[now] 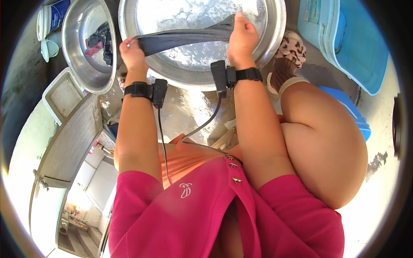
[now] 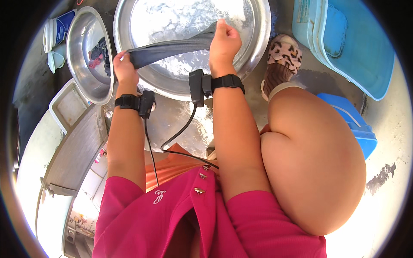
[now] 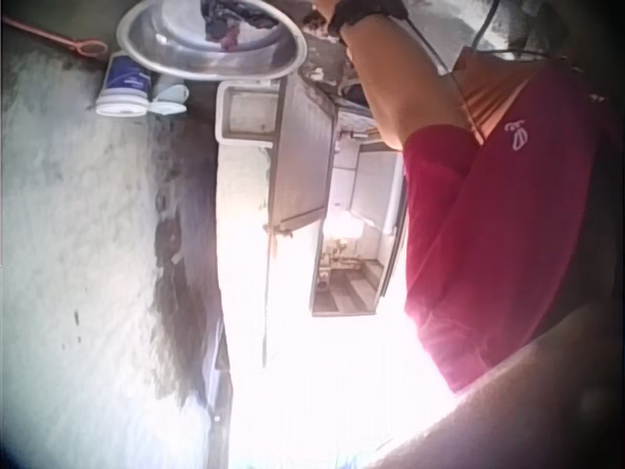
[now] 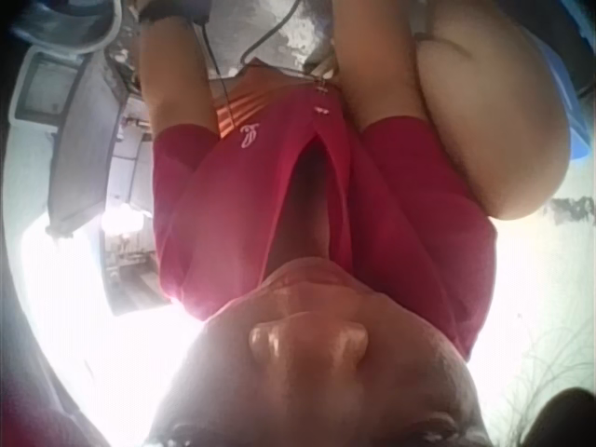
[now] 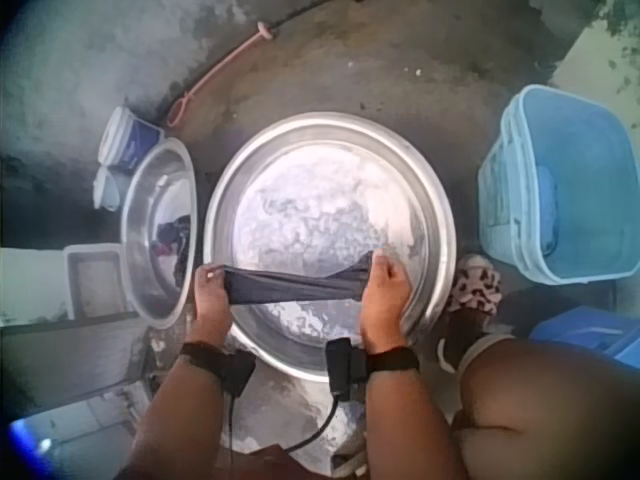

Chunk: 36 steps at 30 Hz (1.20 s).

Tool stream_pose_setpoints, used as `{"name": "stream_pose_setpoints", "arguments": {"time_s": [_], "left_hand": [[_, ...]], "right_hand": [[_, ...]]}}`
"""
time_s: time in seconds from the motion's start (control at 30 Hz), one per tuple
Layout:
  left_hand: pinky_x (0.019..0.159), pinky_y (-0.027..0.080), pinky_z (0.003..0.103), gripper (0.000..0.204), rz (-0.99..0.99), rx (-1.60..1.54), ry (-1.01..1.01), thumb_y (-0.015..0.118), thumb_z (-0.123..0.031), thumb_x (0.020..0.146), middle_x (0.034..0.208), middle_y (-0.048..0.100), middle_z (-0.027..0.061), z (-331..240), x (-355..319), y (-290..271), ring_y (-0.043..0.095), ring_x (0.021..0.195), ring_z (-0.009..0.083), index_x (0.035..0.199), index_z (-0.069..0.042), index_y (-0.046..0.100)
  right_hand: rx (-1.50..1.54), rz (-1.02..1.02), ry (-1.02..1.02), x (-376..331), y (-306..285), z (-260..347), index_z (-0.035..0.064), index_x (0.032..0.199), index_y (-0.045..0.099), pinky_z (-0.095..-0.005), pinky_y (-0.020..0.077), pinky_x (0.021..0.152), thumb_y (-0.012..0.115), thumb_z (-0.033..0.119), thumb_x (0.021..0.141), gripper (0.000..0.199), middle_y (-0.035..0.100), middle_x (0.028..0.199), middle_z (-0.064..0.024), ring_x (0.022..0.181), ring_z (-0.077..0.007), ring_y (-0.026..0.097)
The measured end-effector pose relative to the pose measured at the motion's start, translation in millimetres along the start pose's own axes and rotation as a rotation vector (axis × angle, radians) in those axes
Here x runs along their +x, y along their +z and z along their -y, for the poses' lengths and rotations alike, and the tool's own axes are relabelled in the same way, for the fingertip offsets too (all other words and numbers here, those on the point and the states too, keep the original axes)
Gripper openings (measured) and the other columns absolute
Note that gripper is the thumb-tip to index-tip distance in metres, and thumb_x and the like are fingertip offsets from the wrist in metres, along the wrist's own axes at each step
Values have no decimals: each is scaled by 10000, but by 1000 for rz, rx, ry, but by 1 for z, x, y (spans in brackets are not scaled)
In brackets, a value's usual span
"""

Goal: Hand washing dark clothing items in a soapy basin.

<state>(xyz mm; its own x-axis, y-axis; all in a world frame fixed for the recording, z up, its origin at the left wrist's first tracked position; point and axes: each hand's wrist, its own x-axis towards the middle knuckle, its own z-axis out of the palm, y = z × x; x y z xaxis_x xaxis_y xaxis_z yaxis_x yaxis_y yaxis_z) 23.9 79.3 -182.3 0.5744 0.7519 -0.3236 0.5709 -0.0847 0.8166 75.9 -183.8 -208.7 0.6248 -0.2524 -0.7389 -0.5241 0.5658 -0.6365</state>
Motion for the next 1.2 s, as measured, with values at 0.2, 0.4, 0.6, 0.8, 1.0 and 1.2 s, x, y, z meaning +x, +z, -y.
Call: {"name": "stream_pose_setpoints", "arguments": {"time_s": [0.2, 0.4, 0.6, 0.8, 1.0, 1.2], "left_hand": [[963, 338, 408, 333, 434, 767, 384, 543, -285, 802, 1242, 397, 233, 31, -70, 70, 385, 1143, 383, 1112, -169, 577], [777, 433, 368, 256, 788, 1018, 79, 595, -200, 785, 953, 570, 160, 16, -75, 78, 545, 867, 282, 999, -62, 566], [640, 411, 222, 181, 709, -136, -230, 655, -96, 758, 789, 567, 3, -37, -84, 66, 512, 718, 80, 874, -83, 517], [735, 460, 393, 269, 305, 493, 863, 535, -117, 828, 1125, 392, 216, -33, -109, 80, 482, 915, 369, 1049, -18, 420], [582, 489, 394, 258, 401, 587, 831, 547, -281, 835, 1059, 444, 141, -31, -125, 85, 560, 748, 321, 1013, -104, 486], [602, 458, 368, 256, 513, 642, 755, 496, -311, 870, 881, 508, 126, -50, -122, 80, 545, 719, 318, 931, -62, 498]], "right_hand": [[-1033, 98, -520, -1, -22, -36, 46, 891, 607, -401, 425, 811, 642, 267, 746, 267, 564, 852, -128, 929, -332, 504], [-1157, 264, -399, -12, -14, -32, 46, 865, 594, -391, 444, 777, 598, 222, 743, 214, 545, 910, -131, 877, -325, 521], [-317, 472, 366, -23, -3, -19, 52, 985, 478, -353, 481, 704, 485, 84, 720, 267, 507, 960, -106, 825, -216, 532], [156, 563, 505, -40, 17, -5, 111, 1034, 439, -334, 463, 689, 463, 223, 796, 265, 498, 961, -62, 849, -182, 513], [34, 468, 590, -37, 19, -4, 129, 846, 530, -279, 435, 636, 466, 572, 825, 448, 528, 816, -11, 738, -119, 500], [3, 399, 680, -52, 25, 1, 102, 836, 576, -260, 402, 583, 441, 518, 861, 438, 556, 763, -23, 684, -127, 504]]}}
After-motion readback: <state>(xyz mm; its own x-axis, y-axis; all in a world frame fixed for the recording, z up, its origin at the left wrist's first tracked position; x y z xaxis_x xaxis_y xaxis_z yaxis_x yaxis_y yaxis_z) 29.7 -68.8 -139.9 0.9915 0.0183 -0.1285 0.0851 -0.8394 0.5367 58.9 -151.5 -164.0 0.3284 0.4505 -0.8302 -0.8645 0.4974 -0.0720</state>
